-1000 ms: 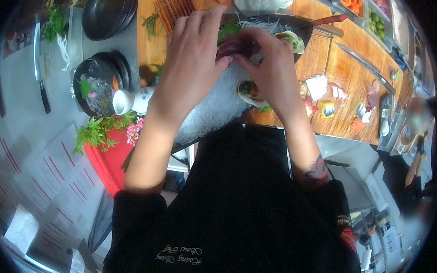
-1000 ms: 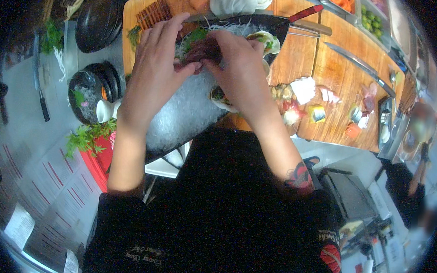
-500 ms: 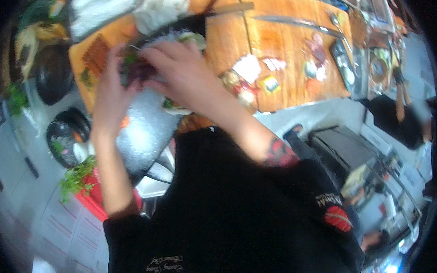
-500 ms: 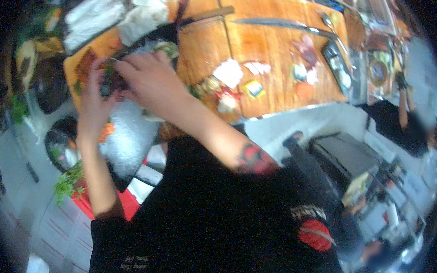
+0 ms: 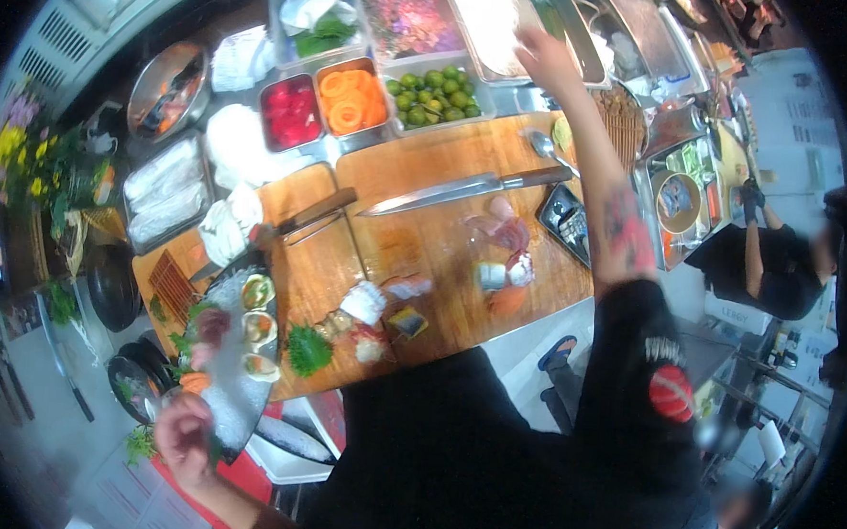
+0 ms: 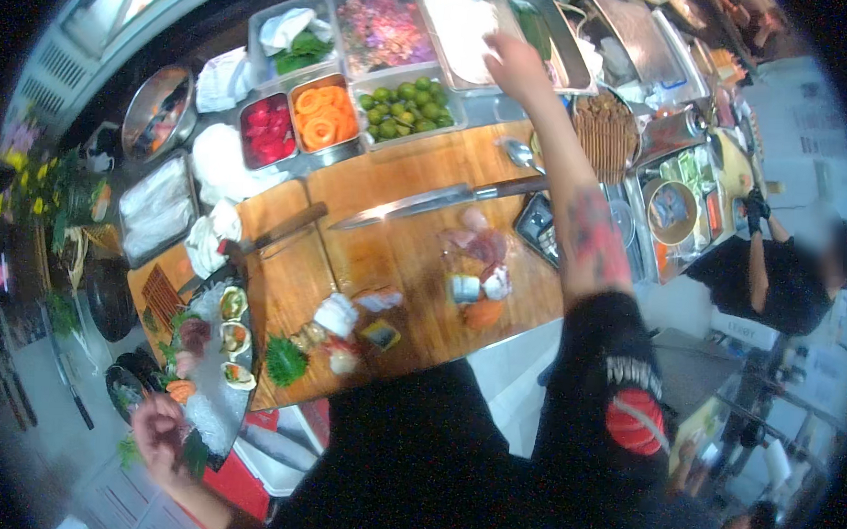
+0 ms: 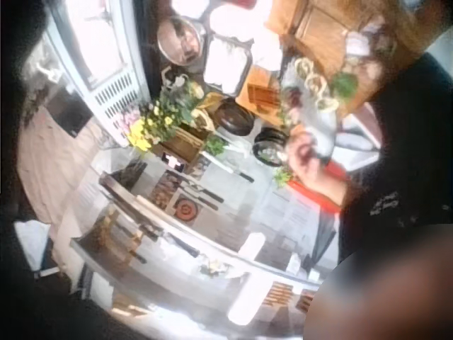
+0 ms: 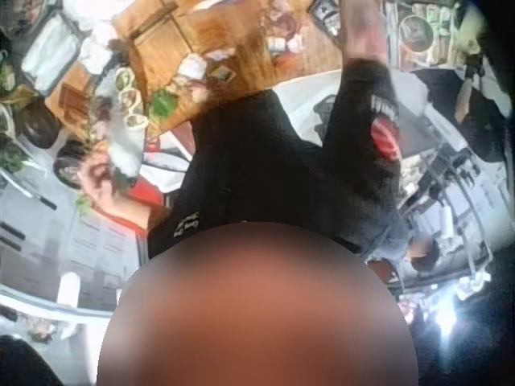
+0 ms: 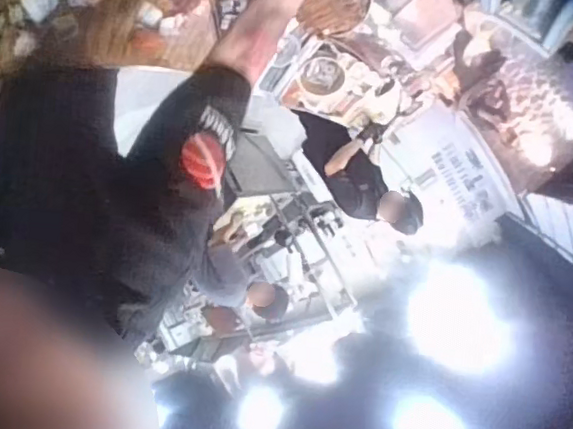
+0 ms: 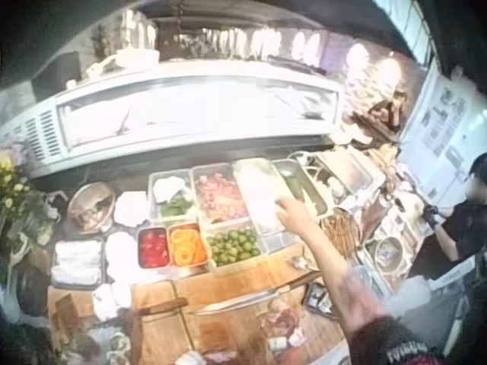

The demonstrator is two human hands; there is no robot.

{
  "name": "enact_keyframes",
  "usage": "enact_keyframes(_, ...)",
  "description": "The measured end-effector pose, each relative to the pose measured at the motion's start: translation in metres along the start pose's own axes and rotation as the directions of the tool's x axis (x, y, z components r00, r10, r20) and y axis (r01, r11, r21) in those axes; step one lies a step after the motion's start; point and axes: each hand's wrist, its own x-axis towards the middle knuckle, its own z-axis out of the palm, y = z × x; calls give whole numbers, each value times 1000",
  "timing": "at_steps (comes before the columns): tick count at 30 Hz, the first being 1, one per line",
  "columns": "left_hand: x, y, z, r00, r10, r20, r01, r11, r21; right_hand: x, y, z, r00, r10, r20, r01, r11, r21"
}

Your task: The person assembles sushi by placing slices of raw fish and garnishes onto a bed of ice in a display tray. They handle various ingredients including fish, greens, and decorative flowers, arranging them carefully for presentation.

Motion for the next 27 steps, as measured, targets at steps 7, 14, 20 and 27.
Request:
enact_keyframes(7,-34,-105,171,773,-632,51,634,772,-50,103,57,78,942,169,290,-74,948,-309)
enact_keyframes(14,-58,-72,193,687,-726,1,700,662,-266,115,84,23,977,-94,193,107,993,-57)
enact_keyframes(20,-108,-66,178,656,-716,-239,663,698,-273,112,130,99,927,-308,213,339,932,-128)
enact_keyframes(27,-275,-106,178,482,-806,-344,789,570,-229,195,200,-9,883,-433,180,469,817,-336)
